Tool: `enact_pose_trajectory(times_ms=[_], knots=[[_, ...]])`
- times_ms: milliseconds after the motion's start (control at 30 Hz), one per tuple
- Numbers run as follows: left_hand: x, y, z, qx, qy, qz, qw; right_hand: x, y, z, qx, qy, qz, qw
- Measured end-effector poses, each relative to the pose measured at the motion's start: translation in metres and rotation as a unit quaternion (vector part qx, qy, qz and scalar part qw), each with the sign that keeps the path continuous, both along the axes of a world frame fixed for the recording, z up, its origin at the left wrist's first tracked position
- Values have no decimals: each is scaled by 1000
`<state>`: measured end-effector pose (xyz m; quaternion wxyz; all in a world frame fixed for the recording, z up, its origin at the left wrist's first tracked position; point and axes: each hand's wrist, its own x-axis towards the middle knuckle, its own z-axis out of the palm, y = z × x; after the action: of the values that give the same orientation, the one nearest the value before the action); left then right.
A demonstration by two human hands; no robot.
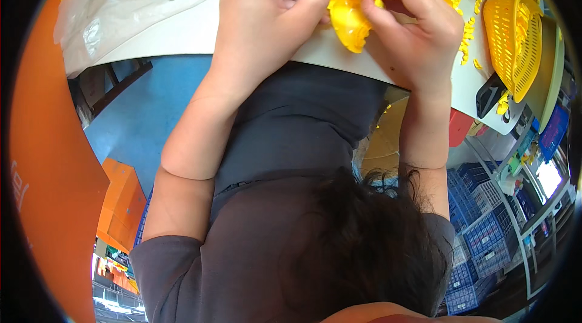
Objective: Assemble yellow plastic toy parts by inserting metal pins using hands.
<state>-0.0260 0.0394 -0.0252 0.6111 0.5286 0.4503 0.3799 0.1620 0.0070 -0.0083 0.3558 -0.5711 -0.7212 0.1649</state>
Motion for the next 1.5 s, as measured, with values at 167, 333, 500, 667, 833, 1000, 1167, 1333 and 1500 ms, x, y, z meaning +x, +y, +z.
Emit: enact_pose_trajectory(times_ms=[167,333,500,667,833,1000,1167,1333,1500], knots=[[12,7,8,-63,-23,-3,998,10,4,7,-85,22,-4,996],[10,9,9,-73,-30,-9,997,7,7,18,-39,-33,9,999],[7,9,13,-64,-18,-13,998,5,8,24,-21,-104,29,994],[6,10,13,-47,9,-27,998,5,6,20,-41,-105,25,993],[6,10,11,-42,-1,-22,999,6,7,16,-9,-108,36,993],[7,10,10,-34,4,-15,999,10,7,9,38,-105,55,992],[8,11,10,-31,-8,-19,999,12,6,9,26,-71,43,996],[8,10,8,-8,18,-18,1000,12,7,3,54,-39,45,997],[6,10,9,-11,34,-12,999,3,2,15,47,-155,66,985]])
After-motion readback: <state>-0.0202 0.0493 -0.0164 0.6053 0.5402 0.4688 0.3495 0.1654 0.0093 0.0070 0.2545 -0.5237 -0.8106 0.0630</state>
